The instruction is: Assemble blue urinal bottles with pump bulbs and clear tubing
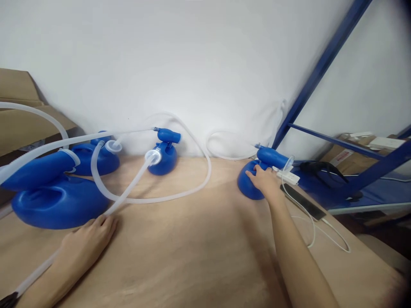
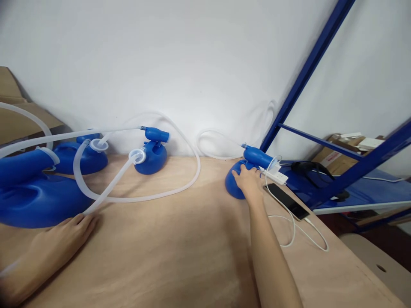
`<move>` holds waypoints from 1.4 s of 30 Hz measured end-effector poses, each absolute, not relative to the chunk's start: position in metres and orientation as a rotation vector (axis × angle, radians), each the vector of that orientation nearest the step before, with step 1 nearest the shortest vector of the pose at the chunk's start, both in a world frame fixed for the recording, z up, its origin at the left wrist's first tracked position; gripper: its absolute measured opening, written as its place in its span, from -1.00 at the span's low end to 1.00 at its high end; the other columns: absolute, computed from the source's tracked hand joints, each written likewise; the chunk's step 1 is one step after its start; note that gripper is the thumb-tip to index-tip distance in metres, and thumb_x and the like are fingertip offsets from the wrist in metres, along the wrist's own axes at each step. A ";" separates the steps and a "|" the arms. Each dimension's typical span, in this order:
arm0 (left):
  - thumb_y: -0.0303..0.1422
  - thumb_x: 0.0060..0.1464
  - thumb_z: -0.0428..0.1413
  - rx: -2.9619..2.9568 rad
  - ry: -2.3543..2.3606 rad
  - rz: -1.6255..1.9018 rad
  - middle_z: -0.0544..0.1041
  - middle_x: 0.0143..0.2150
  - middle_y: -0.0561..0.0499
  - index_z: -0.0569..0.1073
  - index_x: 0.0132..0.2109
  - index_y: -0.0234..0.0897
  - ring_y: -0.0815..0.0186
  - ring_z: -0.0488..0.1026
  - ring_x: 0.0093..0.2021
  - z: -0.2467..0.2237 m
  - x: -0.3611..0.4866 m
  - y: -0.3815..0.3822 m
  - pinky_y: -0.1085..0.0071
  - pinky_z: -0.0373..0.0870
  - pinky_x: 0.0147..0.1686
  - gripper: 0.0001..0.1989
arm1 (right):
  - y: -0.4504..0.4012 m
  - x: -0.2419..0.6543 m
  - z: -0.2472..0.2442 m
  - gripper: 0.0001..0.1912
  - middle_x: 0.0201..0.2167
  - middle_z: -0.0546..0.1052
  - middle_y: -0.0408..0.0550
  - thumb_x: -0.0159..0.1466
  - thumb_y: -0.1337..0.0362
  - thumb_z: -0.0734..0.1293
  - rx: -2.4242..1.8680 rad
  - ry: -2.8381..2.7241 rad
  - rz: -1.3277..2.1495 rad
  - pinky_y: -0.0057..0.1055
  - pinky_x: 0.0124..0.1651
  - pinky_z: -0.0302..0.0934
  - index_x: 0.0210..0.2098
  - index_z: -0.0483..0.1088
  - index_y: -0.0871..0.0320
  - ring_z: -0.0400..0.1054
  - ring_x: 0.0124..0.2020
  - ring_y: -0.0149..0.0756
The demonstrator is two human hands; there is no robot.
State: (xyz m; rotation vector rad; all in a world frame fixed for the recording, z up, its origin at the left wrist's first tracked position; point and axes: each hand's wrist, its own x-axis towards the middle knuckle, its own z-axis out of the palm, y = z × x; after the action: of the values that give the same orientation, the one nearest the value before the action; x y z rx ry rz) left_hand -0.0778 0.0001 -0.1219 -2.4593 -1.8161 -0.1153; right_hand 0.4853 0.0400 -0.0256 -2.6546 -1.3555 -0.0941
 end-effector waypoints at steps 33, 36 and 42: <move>-0.17 0.48 -0.14 -2.807 -1.513 -0.419 0.45 0.34 -0.40 0.41 0.34 -0.41 -0.14 0.31 0.40 -0.121 0.073 0.045 -0.12 0.20 0.39 -0.47 | -0.034 0.310 -0.083 -0.29 0.20 0.46 0.48 0.49 -0.12 0.17 -1.915 -2.023 -0.376 0.21 0.09 0.34 0.45 0.25 0.18 0.35 0.20 0.37; -0.15 0.50 -0.17 -2.799 -1.535 -0.432 0.51 0.28 -0.34 0.39 0.35 -0.35 -0.09 0.39 0.34 -0.122 0.083 0.053 -0.06 0.27 0.35 -0.48 | -0.029 0.336 -0.106 -0.41 0.38 0.36 0.33 0.53 0.01 0.17 -1.469 -2.135 -0.353 0.16 0.30 0.25 0.44 0.26 0.14 0.23 0.39 0.21; -0.13 0.51 -0.18 -2.752 -1.629 -0.436 0.34 0.45 -0.36 0.36 0.41 -0.32 -0.14 0.21 0.49 -0.125 0.079 0.054 -0.13 0.17 0.42 -0.44 | -0.015 0.378 -0.129 -0.56 0.08 0.52 0.13 0.42 0.27 0.35 -1.080 -1.770 -0.329 0.01 0.14 0.38 0.27 0.36 0.01 0.45 0.10 -0.01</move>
State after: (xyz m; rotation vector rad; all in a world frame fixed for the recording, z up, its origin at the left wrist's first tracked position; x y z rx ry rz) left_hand 0.0792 0.0542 -0.1252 -2.7515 -1.6294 -0.4365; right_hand 0.3784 -0.0152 -0.1288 -1.0795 -1.7700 -0.3286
